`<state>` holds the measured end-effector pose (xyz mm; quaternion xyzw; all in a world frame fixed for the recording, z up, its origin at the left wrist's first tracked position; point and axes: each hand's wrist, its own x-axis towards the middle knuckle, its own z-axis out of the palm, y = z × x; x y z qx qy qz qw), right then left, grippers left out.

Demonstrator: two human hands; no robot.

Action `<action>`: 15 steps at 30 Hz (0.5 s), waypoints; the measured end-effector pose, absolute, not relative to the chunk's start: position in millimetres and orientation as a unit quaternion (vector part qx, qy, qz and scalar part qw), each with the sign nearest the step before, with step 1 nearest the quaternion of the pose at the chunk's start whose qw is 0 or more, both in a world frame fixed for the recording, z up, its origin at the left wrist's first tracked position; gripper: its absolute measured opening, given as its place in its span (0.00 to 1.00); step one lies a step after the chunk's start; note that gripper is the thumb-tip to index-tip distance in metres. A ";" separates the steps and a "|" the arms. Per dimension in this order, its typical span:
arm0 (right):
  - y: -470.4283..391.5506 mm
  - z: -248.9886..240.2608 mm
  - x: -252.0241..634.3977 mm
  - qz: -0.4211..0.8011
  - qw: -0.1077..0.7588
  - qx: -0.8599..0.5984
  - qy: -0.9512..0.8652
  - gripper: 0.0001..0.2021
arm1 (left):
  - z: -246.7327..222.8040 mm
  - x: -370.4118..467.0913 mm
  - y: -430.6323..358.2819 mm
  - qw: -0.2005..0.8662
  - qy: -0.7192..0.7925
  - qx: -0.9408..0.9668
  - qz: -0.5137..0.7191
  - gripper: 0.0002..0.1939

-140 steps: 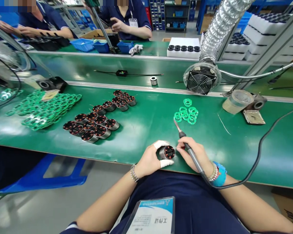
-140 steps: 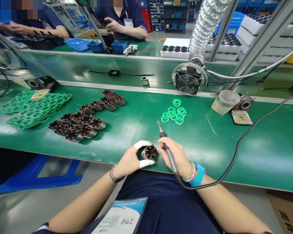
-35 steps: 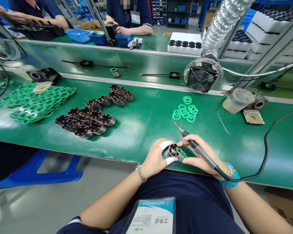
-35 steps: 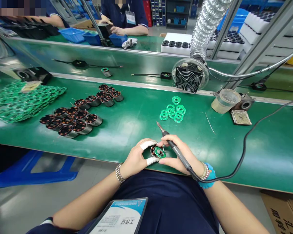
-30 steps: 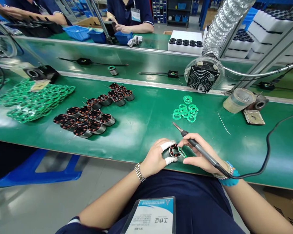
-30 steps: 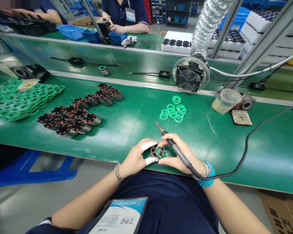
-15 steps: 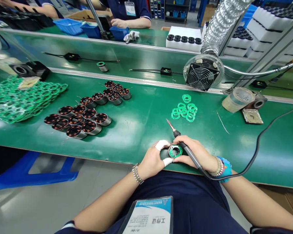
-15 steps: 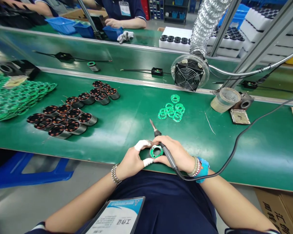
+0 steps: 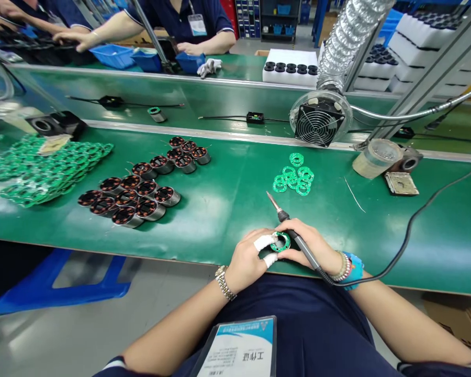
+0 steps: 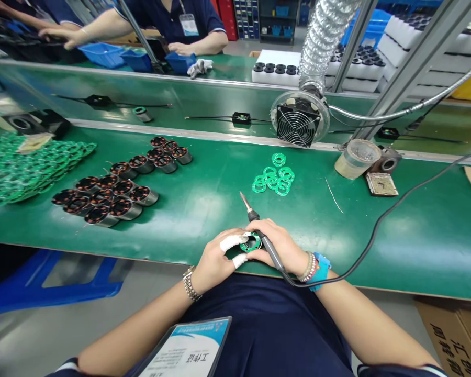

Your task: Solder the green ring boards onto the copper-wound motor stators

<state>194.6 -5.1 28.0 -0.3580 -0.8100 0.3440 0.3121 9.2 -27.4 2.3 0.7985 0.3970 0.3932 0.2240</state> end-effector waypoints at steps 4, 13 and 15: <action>-8.4 23.7 197.3 0.358 0.332 -0.355 -0.797 0.22 | 5.6 0.5 -26.4 0.302 0.396 0.784 0.370 0.15; -14.7 14.2 208.0 0.436 0.435 -0.401 -0.678 0.20 | 5.4 -0.8 -27.8 0.335 0.454 0.751 0.343 0.14; -15.6 12.6 205.0 0.465 0.437 -0.393 -0.662 0.21 | 4.2 0.9 -27.9 0.315 0.475 0.748 0.341 0.16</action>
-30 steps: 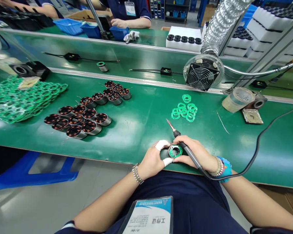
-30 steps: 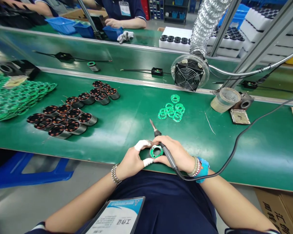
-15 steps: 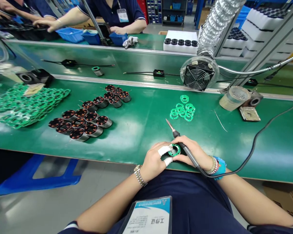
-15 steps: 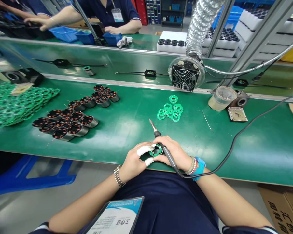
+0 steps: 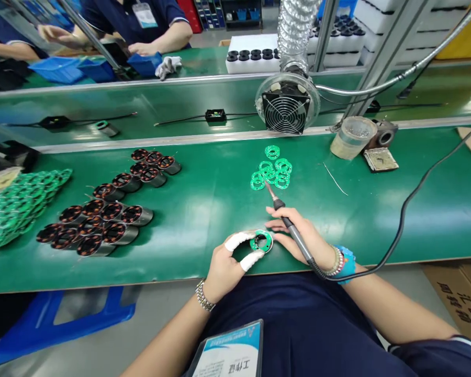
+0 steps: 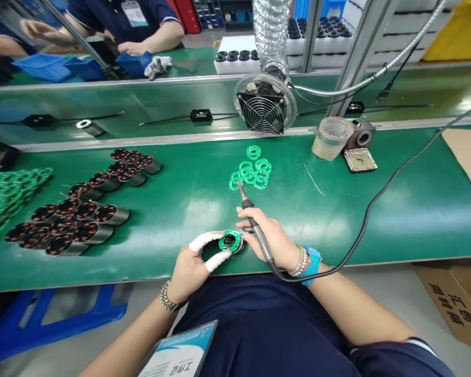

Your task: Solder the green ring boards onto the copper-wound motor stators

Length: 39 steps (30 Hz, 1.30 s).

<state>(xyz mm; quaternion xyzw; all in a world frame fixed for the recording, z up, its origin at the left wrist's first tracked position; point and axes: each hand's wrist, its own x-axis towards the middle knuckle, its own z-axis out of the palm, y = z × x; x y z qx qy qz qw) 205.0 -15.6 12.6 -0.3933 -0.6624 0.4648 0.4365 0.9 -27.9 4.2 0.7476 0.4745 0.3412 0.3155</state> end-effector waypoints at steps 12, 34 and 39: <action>-14.6 11.2 201.1 0.539 0.426 -0.381 -0.619 0.25 | 0.2 -5.3 -27.2 0.306 0.473 0.765 0.311 0.20; -16.1 16.3 193.9 0.481 0.423 -0.431 -0.636 0.20 | 1.9 -1.7 -28.6 0.273 0.475 0.774 0.318 0.19; -13.5 21.2 193.9 0.492 0.416 -0.444 -0.623 0.20 | 3.6 -0.1 -28.0 0.276 0.466 0.776 0.324 0.17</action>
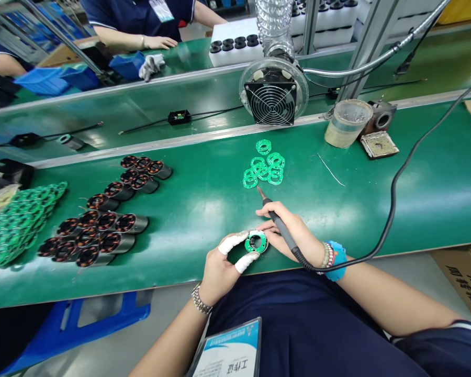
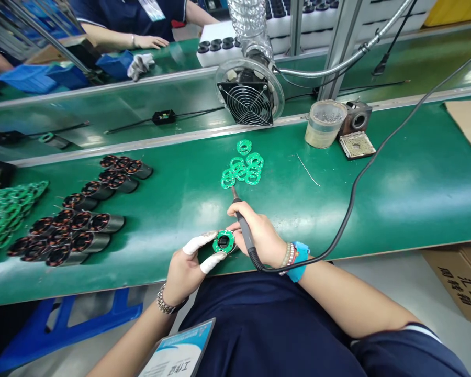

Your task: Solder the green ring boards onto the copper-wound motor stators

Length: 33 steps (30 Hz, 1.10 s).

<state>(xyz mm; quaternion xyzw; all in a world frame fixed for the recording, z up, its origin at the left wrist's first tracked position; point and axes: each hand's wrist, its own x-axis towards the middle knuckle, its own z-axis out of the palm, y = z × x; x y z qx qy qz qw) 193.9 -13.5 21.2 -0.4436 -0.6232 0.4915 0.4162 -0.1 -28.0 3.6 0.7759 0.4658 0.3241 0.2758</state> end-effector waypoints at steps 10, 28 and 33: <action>-6.5 17.0 189.6 0.473 0.415 -0.450 -0.633 0.19 | 0.0 -0.1 -28.6 0.285 0.468 0.771 0.324 0.18; -28.4 29.6 200.6 0.285 0.334 -0.430 -0.788 0.14 | 5.4 7.8 -34.6 0.295 0.481 0.755 0.333 0.19; -31.8 32.2 204.0 0.250 0.347 -0.433 -0.793 0.22 | 8.6 -12.6 -41.6 0.289 0.454 0.793 0.284 0.33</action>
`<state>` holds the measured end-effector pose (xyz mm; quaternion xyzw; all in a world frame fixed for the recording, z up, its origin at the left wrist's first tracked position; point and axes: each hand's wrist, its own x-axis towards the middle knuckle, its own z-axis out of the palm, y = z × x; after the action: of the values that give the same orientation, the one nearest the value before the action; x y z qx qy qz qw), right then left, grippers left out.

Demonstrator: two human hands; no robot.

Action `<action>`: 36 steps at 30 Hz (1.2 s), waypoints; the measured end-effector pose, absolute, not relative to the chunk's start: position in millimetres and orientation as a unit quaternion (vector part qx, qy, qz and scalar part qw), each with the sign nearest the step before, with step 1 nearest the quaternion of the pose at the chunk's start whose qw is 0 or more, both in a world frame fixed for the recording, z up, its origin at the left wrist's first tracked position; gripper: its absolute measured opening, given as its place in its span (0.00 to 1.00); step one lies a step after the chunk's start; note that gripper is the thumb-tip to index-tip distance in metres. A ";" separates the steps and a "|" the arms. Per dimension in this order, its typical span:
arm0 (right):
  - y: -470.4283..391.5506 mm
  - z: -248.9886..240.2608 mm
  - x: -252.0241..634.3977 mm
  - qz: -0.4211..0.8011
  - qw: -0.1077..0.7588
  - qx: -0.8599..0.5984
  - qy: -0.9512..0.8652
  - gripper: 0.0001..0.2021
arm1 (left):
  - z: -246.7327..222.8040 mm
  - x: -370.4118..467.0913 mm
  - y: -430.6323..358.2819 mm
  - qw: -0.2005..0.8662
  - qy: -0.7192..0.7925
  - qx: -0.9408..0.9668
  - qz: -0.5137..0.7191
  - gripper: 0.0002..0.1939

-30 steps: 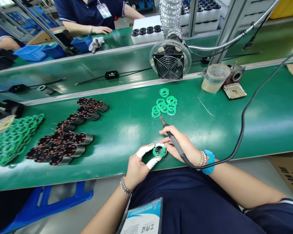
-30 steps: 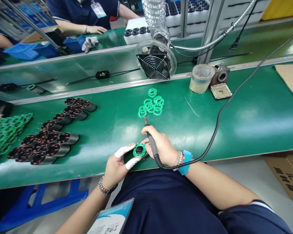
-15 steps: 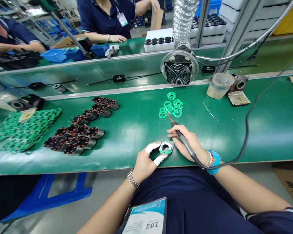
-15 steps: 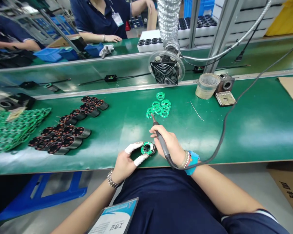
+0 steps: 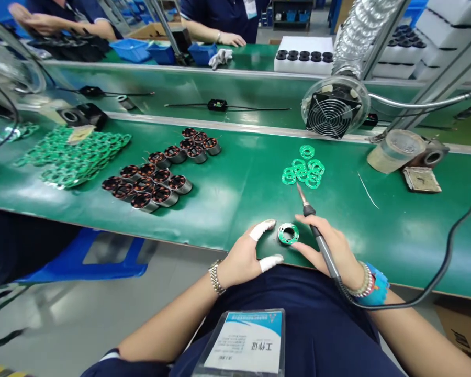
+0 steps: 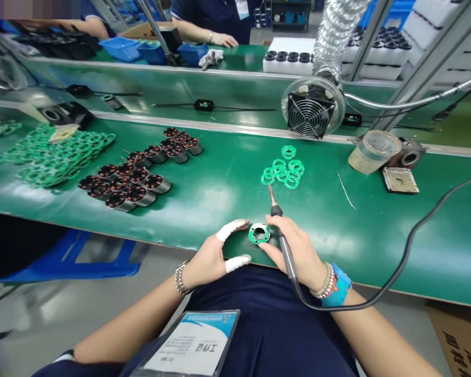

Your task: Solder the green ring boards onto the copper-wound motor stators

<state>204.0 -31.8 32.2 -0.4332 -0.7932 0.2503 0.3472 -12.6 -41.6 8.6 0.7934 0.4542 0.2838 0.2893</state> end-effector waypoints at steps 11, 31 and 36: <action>-25.4 27.6 196.0 0.298 0.302 -0.409 -0.808 0.21 | 10.8 -19.4 -6.2 0.223 0.351 0.854 0.314 0.06; -27.4 29.3 195.5 0.296 0.296 -0.415 -0.808 0.19 | 21.7 -5.1 -0.2 0.696 0.449 0.458 0.323 0.08; -27.4 29.5 195.4 0.294 0.302 -0.409 -0.809 0.19 | 20.4 -4.6 -7.0 0.658 0.429 0.508 0.353 0.05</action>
<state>195.4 -27.4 29.5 -0.4093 -0.8093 0.2943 0.3016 -4.6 -7.0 20.4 0.5083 0.4290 0.3528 0.6581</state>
